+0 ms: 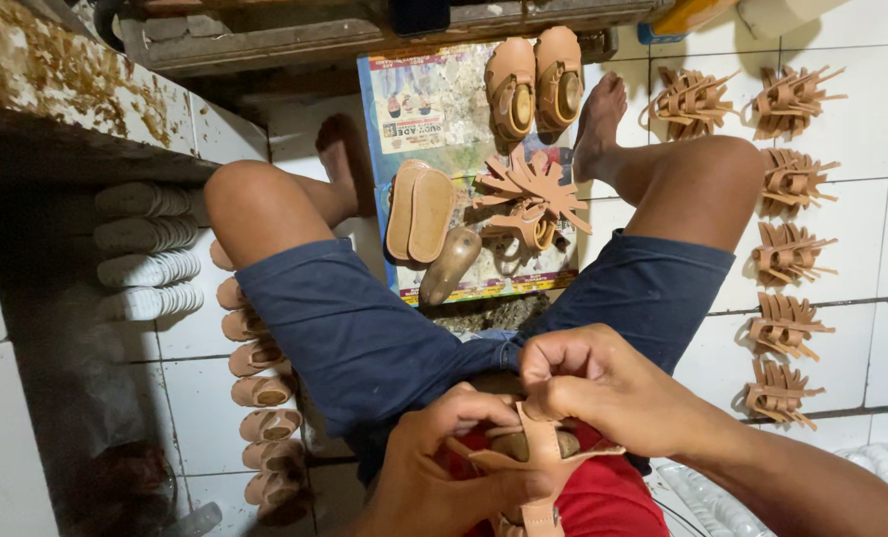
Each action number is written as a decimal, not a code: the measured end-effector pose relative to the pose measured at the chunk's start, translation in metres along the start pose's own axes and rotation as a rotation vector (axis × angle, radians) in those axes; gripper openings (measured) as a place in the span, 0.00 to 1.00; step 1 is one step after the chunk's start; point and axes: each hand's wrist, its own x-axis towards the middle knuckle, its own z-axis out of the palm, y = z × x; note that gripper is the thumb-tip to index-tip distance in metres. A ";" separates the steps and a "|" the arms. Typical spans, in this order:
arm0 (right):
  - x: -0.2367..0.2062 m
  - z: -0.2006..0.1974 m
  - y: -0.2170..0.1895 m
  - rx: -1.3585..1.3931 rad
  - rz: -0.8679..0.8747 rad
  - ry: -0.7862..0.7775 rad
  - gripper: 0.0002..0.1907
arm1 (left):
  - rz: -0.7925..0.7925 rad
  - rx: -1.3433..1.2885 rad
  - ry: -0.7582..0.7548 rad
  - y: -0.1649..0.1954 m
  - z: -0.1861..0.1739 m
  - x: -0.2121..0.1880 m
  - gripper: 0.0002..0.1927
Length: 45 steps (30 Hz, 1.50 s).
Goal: The person sits on the floor and assembles sandals by hand. They attach a star-shaped upper to a sole, fold the tabs, and press them into place. The person repeats this process for multiple sandals, placing finished units on a nearby box.
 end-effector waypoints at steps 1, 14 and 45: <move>0.001 -0.001 0.003 0.024 0.024 0.002 0.05 | -0.031 -0.074 0.033 0.000 0.002 0.000 0.26; 0.001 -0.027 -0.012 -0.851 -1.057 -0.010 0.11 | 0.314 0.055 -0.028 -0.014 -0.013 0.003 0.24; -0.017 -0.008 0.051 -0.485 -1.126 -0.181 0.13 | 0.233 0.009 -0.215 -0.016 -0.026 -0.018 0.18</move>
